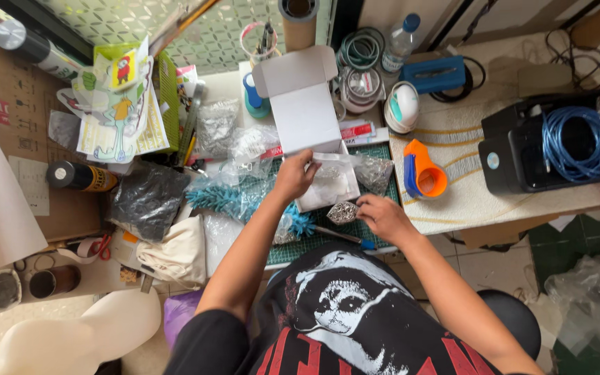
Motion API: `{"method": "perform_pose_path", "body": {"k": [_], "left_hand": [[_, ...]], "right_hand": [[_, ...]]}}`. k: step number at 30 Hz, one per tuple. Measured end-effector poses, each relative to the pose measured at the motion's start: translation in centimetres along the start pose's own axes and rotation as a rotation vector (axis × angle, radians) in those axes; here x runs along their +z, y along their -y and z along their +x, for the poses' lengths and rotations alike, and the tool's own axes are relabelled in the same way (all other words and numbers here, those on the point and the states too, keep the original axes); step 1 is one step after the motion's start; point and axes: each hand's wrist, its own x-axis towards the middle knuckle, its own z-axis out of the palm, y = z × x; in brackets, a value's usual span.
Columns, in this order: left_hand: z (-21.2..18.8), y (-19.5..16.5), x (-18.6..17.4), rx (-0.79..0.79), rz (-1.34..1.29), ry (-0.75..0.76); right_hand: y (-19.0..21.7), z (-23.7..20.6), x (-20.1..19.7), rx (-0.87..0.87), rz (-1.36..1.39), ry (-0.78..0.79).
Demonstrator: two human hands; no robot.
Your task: The person sorts small metal hardware pieces from a white box into clear plastic bags on a cluttered workbench. They repeatedly pick up bags, open them, transfer hardware, and place the bags back on the table or into the box.
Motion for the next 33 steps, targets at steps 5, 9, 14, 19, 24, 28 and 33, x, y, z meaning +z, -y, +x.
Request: {"method": "perform_pose_path", "body": {"k": [5,9,14,19,24,28,33], "left_hand": [[-2.0,1.1,-2.0,0.051,-0.456,-0.164],[-3.9,2.0,-4.5,-0.14,-0.695,-0.297],[-7.9,0.6,-7.3,-0.204,-0.517,-0.313],[-9.5,-3.4,-7.2,-0.046,-0.514,0.024],[-4.6,-3.5,-4.2,-0.012,-1.089,0.237],[-2.3,-1.5,-0.1,0.054,-0.072,0.156],[-0.6,-1.1,3.0,0.174,0.66,0.646]], "right_hand": [[-1.3,0.2,-0.2,0.181,0.147,-0.016],[-1.8,0.4,-1.0,0.284,0.146,0.061],[0.9,1.3,-1.8,0.164,0.147,-0.067],[4.0,4.4,-0.5,0.061,0.468,-0.267],[1.9,5.2,-0.8,0.334,1.053,-0.145],[-0.3,2.1,-3.3,0.348,1.034,-0.521],[-0.4,-0.9,-5.3,0.392,1.049,-0.787]]}}
